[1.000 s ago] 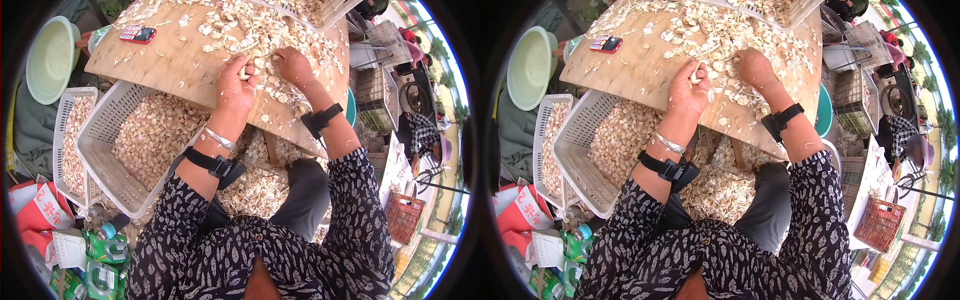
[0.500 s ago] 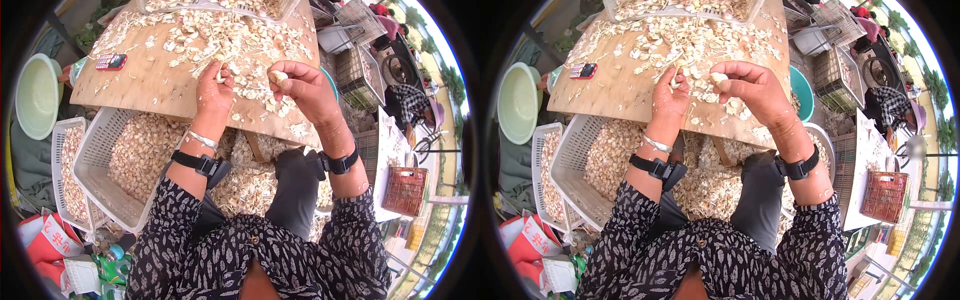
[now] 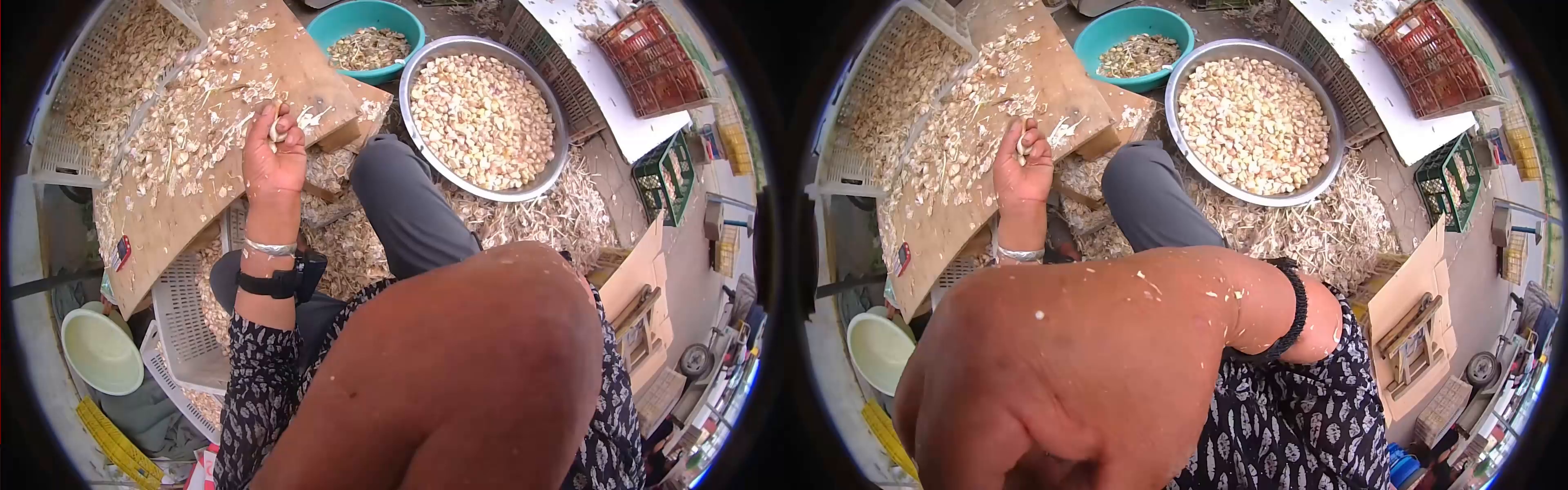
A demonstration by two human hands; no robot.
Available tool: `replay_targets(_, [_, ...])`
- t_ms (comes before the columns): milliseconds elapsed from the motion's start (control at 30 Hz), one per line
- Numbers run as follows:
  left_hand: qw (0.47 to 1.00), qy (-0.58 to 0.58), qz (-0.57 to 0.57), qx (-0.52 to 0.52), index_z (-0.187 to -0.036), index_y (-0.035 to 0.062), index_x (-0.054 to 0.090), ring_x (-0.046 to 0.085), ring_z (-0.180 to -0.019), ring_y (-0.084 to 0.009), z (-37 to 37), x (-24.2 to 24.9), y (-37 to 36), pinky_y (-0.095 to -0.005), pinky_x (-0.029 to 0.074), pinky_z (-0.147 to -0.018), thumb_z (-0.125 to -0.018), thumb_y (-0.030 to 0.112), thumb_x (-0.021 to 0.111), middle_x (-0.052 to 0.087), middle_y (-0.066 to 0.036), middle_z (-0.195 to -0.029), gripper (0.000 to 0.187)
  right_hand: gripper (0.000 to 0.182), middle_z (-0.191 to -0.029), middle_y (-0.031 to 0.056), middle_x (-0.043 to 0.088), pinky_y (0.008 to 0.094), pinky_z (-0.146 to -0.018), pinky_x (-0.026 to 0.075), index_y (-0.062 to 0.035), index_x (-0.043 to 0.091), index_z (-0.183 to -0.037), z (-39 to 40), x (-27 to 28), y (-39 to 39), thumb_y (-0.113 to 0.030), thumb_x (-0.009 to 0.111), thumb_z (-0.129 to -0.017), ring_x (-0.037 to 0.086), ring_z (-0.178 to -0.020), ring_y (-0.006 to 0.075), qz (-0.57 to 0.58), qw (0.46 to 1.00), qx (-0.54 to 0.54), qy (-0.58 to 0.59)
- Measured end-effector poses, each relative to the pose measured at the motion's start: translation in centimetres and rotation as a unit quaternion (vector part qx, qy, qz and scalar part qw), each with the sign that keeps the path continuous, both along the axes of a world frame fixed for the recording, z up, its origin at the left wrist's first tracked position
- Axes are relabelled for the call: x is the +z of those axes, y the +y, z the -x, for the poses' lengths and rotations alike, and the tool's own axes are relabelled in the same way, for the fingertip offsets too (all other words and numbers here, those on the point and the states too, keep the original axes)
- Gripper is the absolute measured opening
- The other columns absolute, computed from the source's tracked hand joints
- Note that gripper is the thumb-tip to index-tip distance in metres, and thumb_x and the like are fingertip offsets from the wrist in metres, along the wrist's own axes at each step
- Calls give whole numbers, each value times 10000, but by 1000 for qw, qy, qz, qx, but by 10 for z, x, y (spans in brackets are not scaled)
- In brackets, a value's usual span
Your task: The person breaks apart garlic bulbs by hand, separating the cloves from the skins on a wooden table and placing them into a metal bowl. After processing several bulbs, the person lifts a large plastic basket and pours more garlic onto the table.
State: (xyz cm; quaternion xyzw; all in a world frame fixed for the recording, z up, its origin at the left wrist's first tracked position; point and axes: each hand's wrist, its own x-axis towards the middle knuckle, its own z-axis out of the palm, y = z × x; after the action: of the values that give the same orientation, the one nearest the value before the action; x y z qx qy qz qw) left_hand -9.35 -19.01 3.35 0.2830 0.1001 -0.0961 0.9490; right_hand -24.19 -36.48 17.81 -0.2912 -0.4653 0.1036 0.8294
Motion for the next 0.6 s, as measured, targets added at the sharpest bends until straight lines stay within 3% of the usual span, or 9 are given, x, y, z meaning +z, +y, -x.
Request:
replay_targets(300, [981, 33, -2, -191, -970, 26, 546, 494, -641, -113, 70, 33, -149, -211, 375, -472, -845, 6, 590, 554, -108, -874, 134, 162, -857, 192, 597, 229, -531, 490, 90, 631, -921, 32, 2, -76, -24, 631, -805, 607, -634, 160, -44, 995, -66, -55])
replay_targets(500, [951, 75, 102, -282, -985, 28, 540, 493, -640, -124, 90, 19, -195, -225, 400, -487, -859, 26, 573, 561, -122, -909, 130, 178, -854, 229, 586, 240, -510, 484, 108, 627, -911, 55, 0, -97, -43, 637, -818, 598, -611, 177, -46, 995, -60, -60])
replay_targets(567, [946, 67, 125, -292, -1010, 26, 541, 551, -714, -150, 92, 12, -202, -228, 435, -518, -874, 83, 570, 582, -150, -968, 150, 185, -853, 241, 583, 243, -503, 482, 114, 625, -908, 59, 3, -99, -49, 639, -822, 596, -603, 182, -43, 995, -52, -67])
replay_targets(600, [945, 65, 113, -300, -1009, 37, 552, 582, -772, -179, 92, 12, -207, -248, 463, -557, -882, 125, 562, 601, -153, -976, 156, 196, -819, 211, 572, 235, -494, 490, 108, 621, -850, 68, -14, -108, -83, 650, -818, 583, -579, 171, -14, 993, -111, 24])
